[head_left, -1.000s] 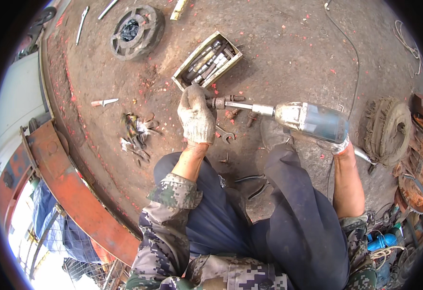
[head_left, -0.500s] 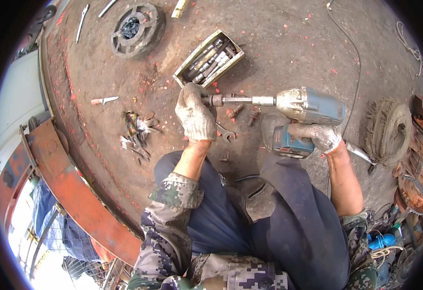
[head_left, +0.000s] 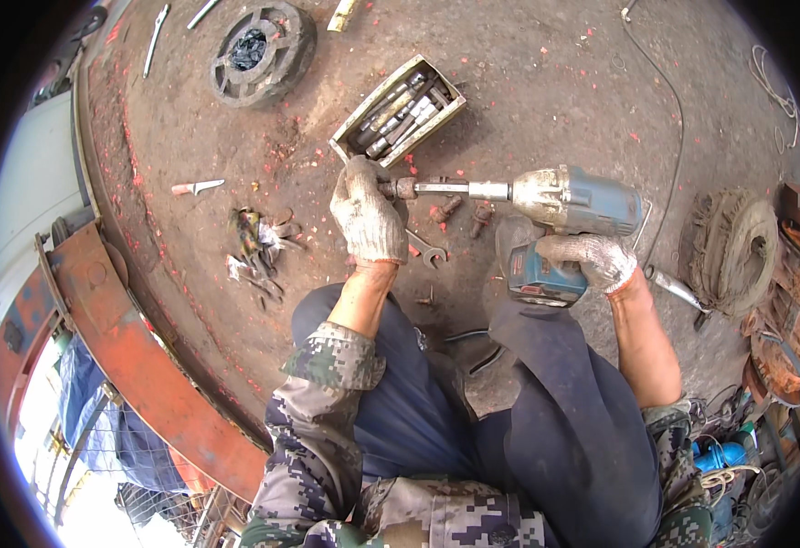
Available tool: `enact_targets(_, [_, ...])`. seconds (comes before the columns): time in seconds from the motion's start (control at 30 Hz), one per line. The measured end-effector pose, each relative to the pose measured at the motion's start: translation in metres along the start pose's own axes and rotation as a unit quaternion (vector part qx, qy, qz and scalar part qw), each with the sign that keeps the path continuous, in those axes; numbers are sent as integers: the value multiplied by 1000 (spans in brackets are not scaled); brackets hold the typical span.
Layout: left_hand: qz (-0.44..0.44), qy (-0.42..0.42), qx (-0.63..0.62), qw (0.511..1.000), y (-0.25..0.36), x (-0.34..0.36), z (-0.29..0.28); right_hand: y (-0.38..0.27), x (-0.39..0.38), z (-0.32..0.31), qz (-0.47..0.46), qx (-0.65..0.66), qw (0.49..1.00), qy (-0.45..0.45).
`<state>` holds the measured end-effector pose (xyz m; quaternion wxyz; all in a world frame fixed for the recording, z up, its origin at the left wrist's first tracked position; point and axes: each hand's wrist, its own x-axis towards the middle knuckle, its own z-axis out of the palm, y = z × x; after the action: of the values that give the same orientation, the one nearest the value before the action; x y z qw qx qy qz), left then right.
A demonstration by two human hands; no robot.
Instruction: The person sits on the ground and handles small metal components, applying lubricant from a bottle to a threaded shaft. They then use a power impact wrench to tighten bolts on a metal assembly.
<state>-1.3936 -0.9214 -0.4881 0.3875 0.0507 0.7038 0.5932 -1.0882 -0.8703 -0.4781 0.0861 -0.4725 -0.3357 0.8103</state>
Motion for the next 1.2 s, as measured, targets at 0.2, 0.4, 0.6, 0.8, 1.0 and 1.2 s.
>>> enact_targets(0.2, [-2, -22, 60, 998, -1, 1, -9, 3, 1, 3, -49, -13, 999, 17])
enact_targets(0.4, [-80, 20, 12, 997, 10, -3, 0, -9, 3, 12, -12, -1, 1000, 22])
enact_targets(0.6, [-33, 13, 67, 997, 3, 1, -5, -7, 8, 8, 4, 10, 1000, 7])
enact_targets(0.8, [87, -39, 159, 983, -14, 9, -16, -3, 10, 13, 10, 7, 1000, 25])
enact_targets(1.0, [-72, 13, 84, 994, 0, 8, -5, -5, 13, 11, 7, 29, 999, 22])
enact_targets(1.2, [-69, -6, 29, 997, -6, 10, -8, -4, 14, 11, 17, 17, 999, 31])
